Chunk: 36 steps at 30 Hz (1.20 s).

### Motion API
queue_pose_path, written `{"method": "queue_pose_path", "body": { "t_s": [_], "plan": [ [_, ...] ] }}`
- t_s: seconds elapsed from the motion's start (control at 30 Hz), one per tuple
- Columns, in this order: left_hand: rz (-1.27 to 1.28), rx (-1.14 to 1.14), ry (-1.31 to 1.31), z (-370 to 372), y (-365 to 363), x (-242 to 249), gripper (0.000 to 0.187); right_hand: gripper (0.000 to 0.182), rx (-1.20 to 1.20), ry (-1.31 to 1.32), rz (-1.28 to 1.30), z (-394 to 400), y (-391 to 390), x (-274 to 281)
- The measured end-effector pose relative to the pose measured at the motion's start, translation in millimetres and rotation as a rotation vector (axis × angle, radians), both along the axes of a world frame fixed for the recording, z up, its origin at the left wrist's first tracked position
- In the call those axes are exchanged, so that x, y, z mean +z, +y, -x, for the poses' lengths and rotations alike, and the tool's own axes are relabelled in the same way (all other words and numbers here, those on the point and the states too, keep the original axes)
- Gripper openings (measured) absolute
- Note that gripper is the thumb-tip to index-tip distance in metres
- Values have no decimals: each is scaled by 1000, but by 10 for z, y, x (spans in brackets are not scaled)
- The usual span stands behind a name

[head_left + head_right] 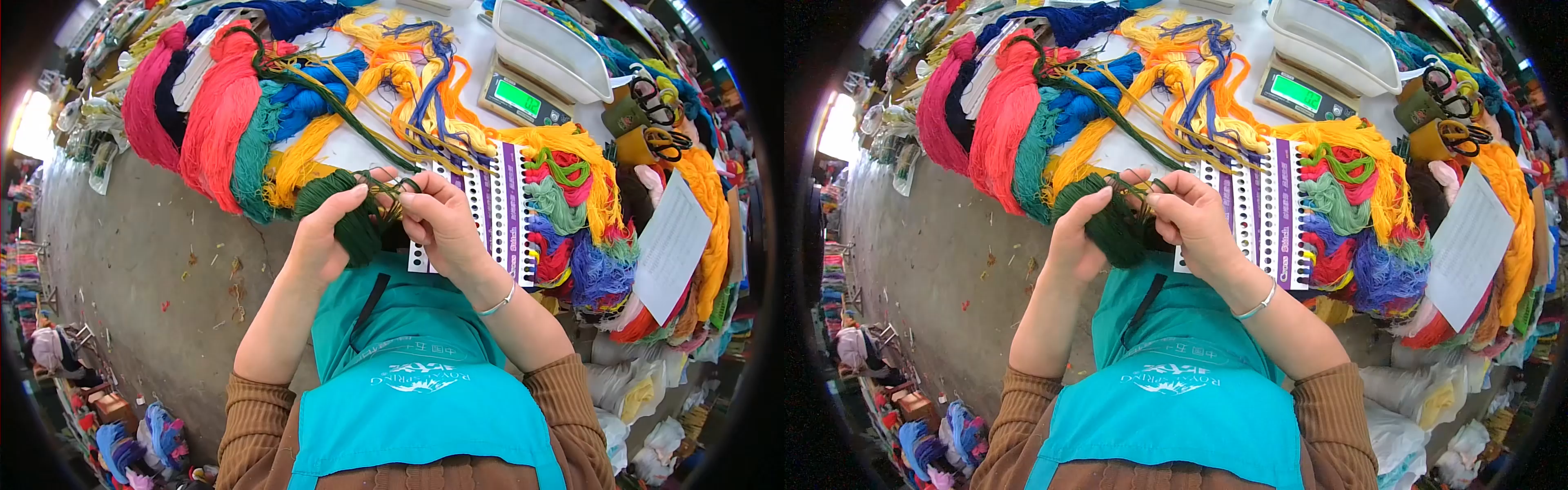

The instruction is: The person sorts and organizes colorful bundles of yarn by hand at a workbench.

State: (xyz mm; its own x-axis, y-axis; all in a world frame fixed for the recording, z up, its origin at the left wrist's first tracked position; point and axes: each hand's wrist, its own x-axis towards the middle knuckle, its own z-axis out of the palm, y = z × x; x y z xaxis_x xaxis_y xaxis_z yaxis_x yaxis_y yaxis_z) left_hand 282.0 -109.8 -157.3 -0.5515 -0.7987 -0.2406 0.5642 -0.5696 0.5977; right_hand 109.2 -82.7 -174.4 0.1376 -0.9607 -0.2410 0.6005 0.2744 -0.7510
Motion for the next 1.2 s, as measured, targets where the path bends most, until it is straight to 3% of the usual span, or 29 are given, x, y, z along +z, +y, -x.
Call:
{"method": "queue_pose_path", "body": {
  "t_s": [0.13,0.33,0.43,0.77,0.83,1.2],
  "plan": [
    [127,-27,-101,-86,-40,-133,48,7,-17,45,1,-31,9,0],
    [105,50,-155,14,-6,-22,48,7,-1,37,11,-32,7,36],
    [67,39,-7,2,-16,-93,45,6,25,18,-3,-24,6,35],
    [95,-8,-8,25,-10,-48,45,6,42,-45,-27,4,-12,17],
    [77,7,-70,35,-20,-81,37,7,49,-80,-22,17,-17,-9],
    [109,18,-133,21,-25,-87,50,9,58,20,-35,45,-26,11]
  ]
}}
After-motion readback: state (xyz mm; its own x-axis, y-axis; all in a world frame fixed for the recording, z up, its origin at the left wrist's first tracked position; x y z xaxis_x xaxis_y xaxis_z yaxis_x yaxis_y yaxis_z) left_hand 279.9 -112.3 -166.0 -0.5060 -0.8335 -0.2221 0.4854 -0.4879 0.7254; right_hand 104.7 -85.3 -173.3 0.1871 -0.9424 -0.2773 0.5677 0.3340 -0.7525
